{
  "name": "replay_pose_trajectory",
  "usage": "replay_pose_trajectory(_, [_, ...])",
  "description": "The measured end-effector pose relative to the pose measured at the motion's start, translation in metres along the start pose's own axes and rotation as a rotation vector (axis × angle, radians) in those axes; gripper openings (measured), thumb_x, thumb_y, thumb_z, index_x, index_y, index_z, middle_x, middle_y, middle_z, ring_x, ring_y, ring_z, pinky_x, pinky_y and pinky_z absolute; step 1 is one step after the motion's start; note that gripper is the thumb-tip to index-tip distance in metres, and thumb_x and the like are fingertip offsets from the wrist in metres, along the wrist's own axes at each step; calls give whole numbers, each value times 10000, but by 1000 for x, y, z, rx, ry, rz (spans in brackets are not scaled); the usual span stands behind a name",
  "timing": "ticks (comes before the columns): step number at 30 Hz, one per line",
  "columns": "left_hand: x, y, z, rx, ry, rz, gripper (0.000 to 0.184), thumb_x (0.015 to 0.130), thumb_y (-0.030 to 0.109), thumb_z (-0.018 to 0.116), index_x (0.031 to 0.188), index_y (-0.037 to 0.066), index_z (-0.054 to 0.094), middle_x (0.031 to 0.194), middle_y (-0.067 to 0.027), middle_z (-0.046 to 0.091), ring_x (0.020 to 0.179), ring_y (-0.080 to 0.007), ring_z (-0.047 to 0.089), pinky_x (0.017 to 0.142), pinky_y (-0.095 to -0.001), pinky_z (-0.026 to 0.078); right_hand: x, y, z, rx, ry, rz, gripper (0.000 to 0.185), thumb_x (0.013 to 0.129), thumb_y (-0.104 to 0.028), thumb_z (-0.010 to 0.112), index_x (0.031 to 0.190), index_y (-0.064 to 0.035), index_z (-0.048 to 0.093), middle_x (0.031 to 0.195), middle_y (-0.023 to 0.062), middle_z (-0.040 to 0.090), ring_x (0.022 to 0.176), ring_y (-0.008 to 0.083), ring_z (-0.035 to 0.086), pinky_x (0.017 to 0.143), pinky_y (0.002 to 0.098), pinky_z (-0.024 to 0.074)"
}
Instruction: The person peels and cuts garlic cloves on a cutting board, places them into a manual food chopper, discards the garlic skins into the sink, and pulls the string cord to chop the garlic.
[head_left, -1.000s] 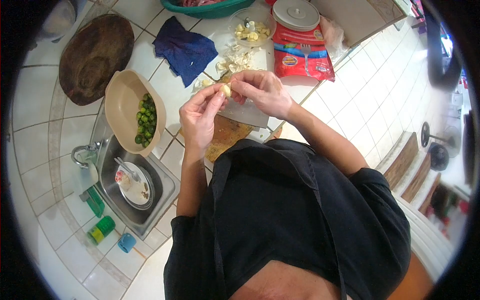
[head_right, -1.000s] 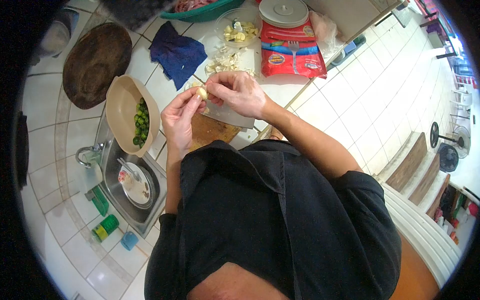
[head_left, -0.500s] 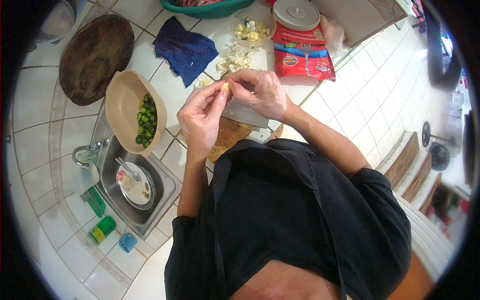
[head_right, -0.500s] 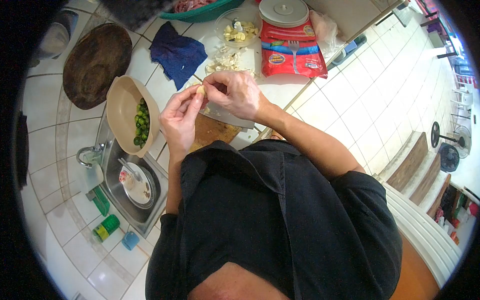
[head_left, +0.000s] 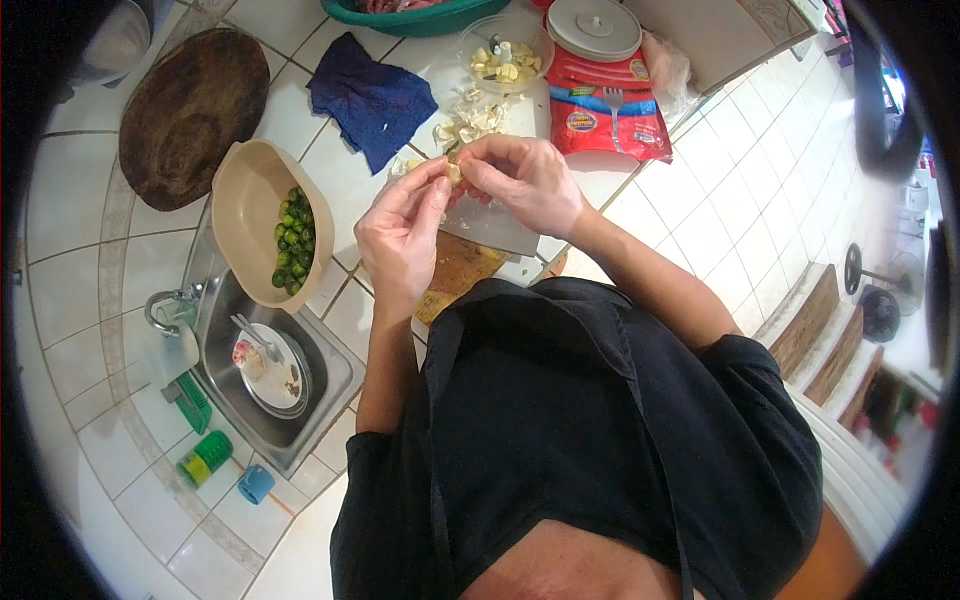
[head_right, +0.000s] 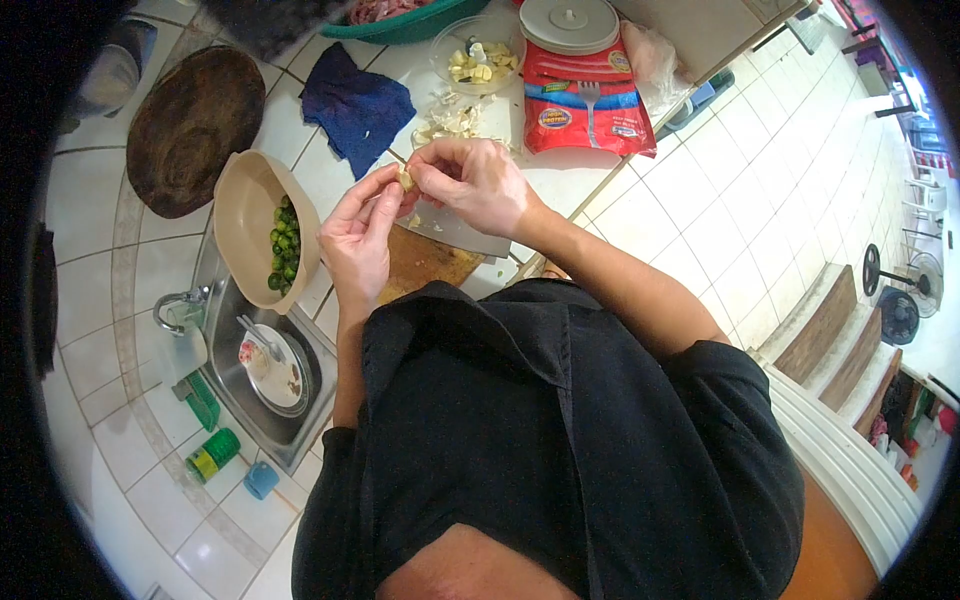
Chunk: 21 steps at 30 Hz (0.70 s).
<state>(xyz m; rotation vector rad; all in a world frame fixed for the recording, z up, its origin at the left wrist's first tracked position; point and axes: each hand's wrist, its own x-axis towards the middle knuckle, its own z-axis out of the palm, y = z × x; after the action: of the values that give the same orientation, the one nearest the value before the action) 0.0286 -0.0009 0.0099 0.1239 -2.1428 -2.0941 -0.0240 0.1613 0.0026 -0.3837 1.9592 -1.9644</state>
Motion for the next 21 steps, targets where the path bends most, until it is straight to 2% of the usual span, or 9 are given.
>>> replay_pose_trajectory(1, [0, -1, 0, 95, -16, 36, 221, 923, -3, 609, 1136, -62, 621, 1003, -98, 676, 861, -161, 684, 737, -253, 551, 0, 0, 0, -48, 20, -18, 261, 941, -201, 594, 990, 43, 674, 784, 51, 688, 667, 79, 604, 629, 241, 512])
replay_pose_trajectory(5, [2, 4, -1, 10, 11, -21, 221, 910, -9, 625, 1125, -61, 617, 1012, -110, 678, 863, -162, 683, 746, -252, 552, 0, 4, 3, 65, 13, -39, 260, 937, -200, 600, 981, 43, 681, 780, 46, 686, 670, 84, 609, 640, 241, 512])
replay_pose_trajectory(7, [3, 2, -6, -167, -11, -67, 201, 909, -13, 622, 1105, -52, 605, 1037, -134, 681, 879, -159, 676, 781, -261, 551, 0, 1, 0, 213, -30, 5, 249, 928, -198, 614, 975, 35, 689, 772, 39, 682, 675, 79, 607, 651, 240, 511])
replay_pose_trajectory(11, [3, 4, -10, -314, -10, -95, 169, 913, -18, 610, 1080, -38, 592, 1062, -154, 681, 910, -157, 667, 818, -274, 547, -2, -3, -4, 251, -4, 52, 242, 911, -200, 640, 974, 28, 693, 787, 43, 682, 672, 80, 603, 657, 241, 508])
replay_pose_trajectory(17, [3, 4, -6, -302, 4, -6, 161, 918, -29, 593, 1079, -37, 584, 1069, -152, 679, 951, -158, 656, 853, -283, 540, -5, 2, 2, 55, 32, -73, 230, 864, -193, 689, 971, 9, 702, 804, 50, 696, 705, 104, 645, 673, 252, 527])
replay_pose_trajectory(19, [3, 4, -6, -195, -3, 74, 192, 904, -42, 617, 1095, -49, 606, 1052, -143, 683, 931, -150, 655, 850, -274, 539, -7, -8, 5, -112, 76, -261, 229, 855, -196, 684, 968, 2, 704, 815, 93, 713, 745, 140, 686, 694, 278, 546])
replay_pose_trajectory(21, [3, 4, -6, -147, 5, 61, 202, 891, -35, 640, 1092, -51, 626, 1024, -131, 690, 907, -143, 656, 837, -268, 541, -7, -10, 3, -156, 66, -246, 229, 855, -204, 679, 954, 0, 706, 819, 117, 715, 753, 158, 695, 702, 289, 551])
